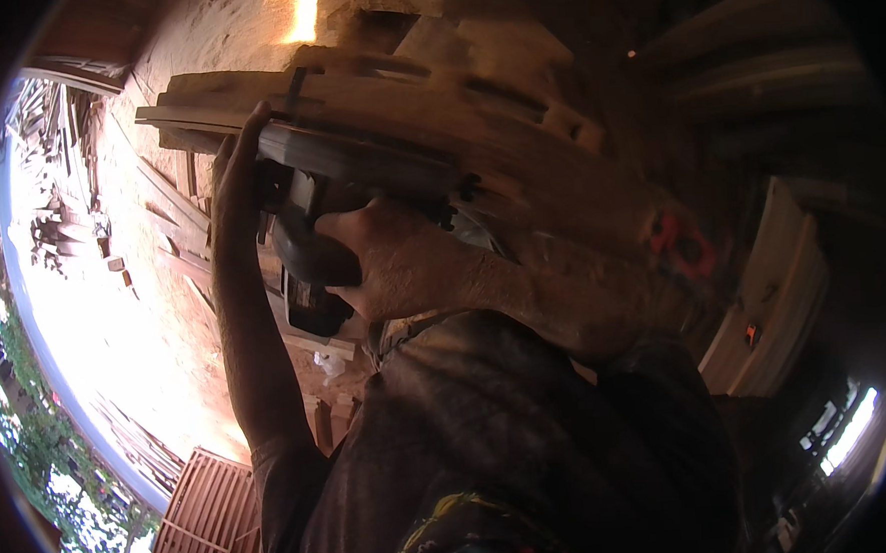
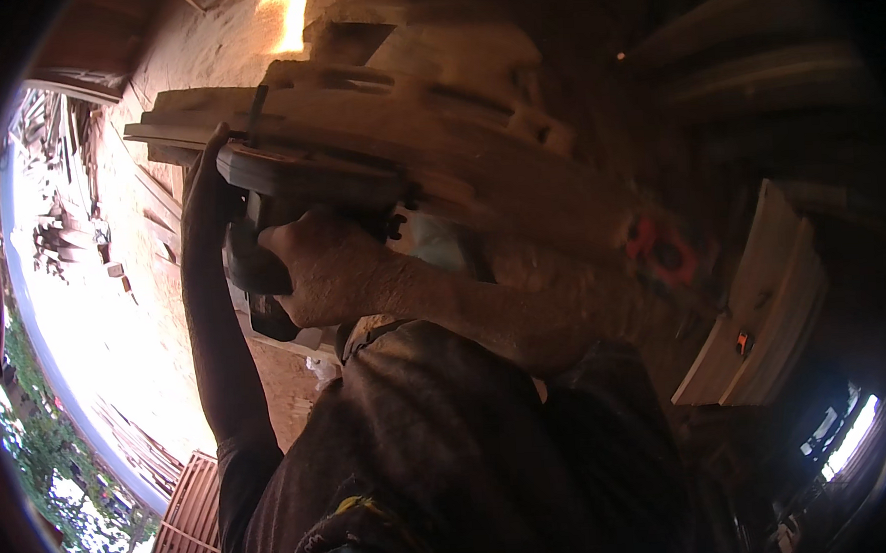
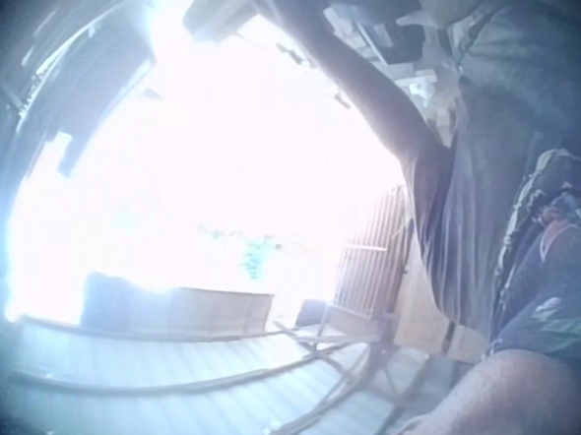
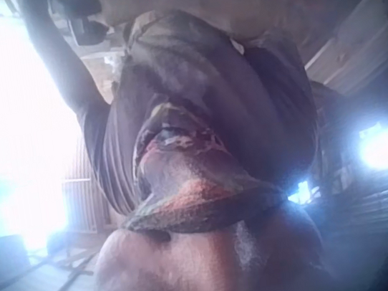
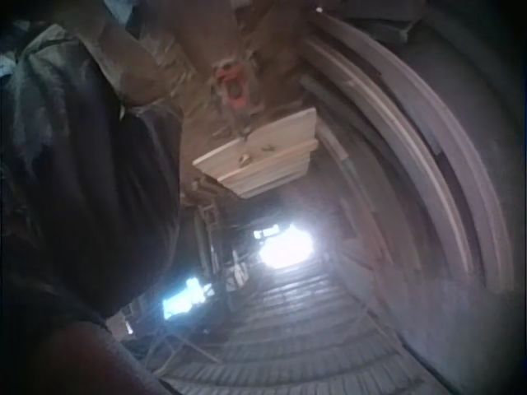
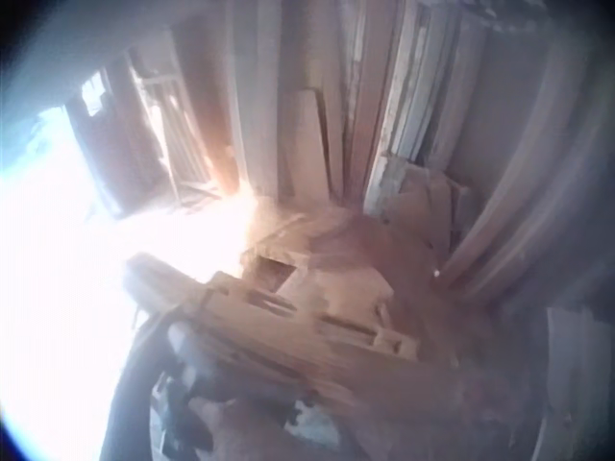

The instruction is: The person uses a circular saw to cut a wooden plank, then picks up another plank and smooths its surface with an electric sander. The person handles the planks and tools directly, moving between cutting and sanding operations.

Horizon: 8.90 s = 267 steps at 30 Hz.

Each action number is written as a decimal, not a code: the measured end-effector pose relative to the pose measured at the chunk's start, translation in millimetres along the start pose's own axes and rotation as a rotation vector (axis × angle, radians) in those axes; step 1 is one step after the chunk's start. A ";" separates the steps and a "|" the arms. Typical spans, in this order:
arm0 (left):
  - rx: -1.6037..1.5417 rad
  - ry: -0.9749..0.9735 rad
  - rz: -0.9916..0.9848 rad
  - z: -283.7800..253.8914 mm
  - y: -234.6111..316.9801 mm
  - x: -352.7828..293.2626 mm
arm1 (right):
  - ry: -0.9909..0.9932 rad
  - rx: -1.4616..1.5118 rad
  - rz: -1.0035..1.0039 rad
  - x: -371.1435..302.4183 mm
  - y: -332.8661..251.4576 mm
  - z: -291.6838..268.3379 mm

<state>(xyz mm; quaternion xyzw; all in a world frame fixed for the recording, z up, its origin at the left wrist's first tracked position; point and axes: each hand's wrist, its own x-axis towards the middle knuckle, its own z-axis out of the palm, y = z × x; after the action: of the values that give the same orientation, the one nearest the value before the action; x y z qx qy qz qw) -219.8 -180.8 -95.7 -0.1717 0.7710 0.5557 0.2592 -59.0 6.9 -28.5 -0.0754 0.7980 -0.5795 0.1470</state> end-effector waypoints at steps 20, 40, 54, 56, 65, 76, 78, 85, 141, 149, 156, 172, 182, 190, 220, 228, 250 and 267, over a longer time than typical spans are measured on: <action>-0.014 0.030 0.098 -44.7 11.2 26.6 | -0.041 0.064 -0.054 62.4 -5.1 23.3; -0.009 0.109 0.084 -96.3 20.3 68.1 | -0.098 0.102 -0.036 128.2 -17.4 45.5; -0.196 -0.161 0.169 -168.4 -7.9 114.4 | -0.102 0.074 -0.030 177.1 -20.9 68.2; -0.152 -0.130 0.205 -174.4 -11.7 117.5 | -0.106 0.085 -0.028 185.0 -23.6 71.0; 0.049 -0.051 0.194 -200.4 -7.1 153.4 | -0.112 0.103 -0.016 225.0 -33.4 85.4; 0.142 -0.016 0.159 -241.2 23.9 184.8 | -0.083 0.120 -0.034 287.0 -49.4 106.3; 0.181 -0.005 0.111 -248.0 38.0 187.0 | -0.080 0.114 -0.035 298.9 -53.5 107.5; 0.212 0.059 0.111 -270.4 38.4 210.7 | -0.154 0.135 0.023 328.5 -59.7 113.9; -0.674 0.793 -0.211 37.4 -335.6 -286.8 | -1.030 -0.344 -0.146 -71.6 25.4 133.3; -0.719 0.909 -0.513 174.1 -481.4 -362.7 | -1.154 -0.645 0.060 -136.8 91.6 172.8; -0.455 0.616 -0.954 314.3 -583.2 -479.4 | -1.203 -0.993 0.106 -184.6 180.3 249.2; -0.537 0.356 -1.153 294.9 -699.7 -500.7 | -1.420 -0.976 -0.065 -253.5 402.6 557.3; -0.425 0.497 -1.167 303.9 -725.0 -500.1 | -1.475 -1.119 -0.295 -249.3 501.0 696.6; -0.361 0.518 -1.209 309.4 -719.5 -493.0 | -1.606 -1.432 -0.328 -215.5 565.5 661.3; -0.396 0.455 -0.837 244.7 -626.7 -391.1 | -0.286 -0.957 -0.409 17.4 134.1 128.9; -0.708 0.528 -0.464 218.9 -484.7 -265.6 | 0.189 -1.117 -0.480 41.8 100.9 -4.4; -0.676 0.556 -0.689 167.4 -470.0 -278.0 | 0.020 -0.893 -0.126 -27.0 150.5 -84.7; -0.777 0.646 -0.512 187.7 -483.0 -235.3 | 0.048 -0.599 -0.083 -23.5 131.4 -48.3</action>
<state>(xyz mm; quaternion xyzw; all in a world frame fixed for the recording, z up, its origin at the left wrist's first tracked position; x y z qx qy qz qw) 276.2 -164.8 -374.2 -0.5971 0.4839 0.6374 0.0544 -45.8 99.0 -135.7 -0.1340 0.9329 -0.3255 0.0755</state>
